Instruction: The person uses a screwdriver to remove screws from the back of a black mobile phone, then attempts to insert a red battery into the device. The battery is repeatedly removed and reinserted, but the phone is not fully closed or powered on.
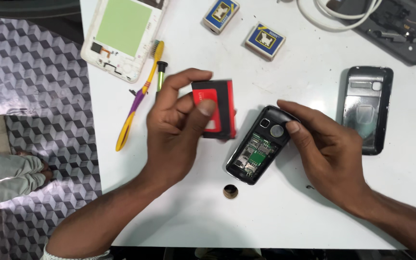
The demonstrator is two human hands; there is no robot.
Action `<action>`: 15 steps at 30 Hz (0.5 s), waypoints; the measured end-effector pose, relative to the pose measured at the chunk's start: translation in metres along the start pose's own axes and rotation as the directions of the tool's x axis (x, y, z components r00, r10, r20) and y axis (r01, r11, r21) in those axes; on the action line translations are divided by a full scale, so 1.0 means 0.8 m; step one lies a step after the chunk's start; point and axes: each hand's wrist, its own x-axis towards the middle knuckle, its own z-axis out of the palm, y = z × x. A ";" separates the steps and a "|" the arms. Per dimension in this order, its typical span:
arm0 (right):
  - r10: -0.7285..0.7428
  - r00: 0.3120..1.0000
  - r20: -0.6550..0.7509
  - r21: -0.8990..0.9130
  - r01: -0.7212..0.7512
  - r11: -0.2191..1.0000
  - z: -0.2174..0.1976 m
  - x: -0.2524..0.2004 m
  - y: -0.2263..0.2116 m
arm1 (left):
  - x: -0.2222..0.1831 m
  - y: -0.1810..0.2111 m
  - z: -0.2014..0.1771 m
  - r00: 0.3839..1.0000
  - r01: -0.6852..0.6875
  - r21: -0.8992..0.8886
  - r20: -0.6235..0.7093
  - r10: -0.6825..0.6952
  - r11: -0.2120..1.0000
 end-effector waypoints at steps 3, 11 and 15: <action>-0.102 0.995 -0.025 0.039 0.103 0.994 0.000 0.001 0.003 | 0.000 0.001 -0.004 1.000 0.017 0.056 -0.027 -0.015 0.998; -0.126 0.992 -0.029 0.099 0.128 0.987 -0.007 0.004 0.012 | 0.000 -0.001 -0.005 1.000 0.012 0.035 -0.027 -0.011 0.999; -0.088 0.996 -0.033 0.115 0.092 0.989 -0.008 0.003 0.014 | 0.002 -0.004 -0.008 0.999 -0.036 -0.039 0.037 0.037 0.999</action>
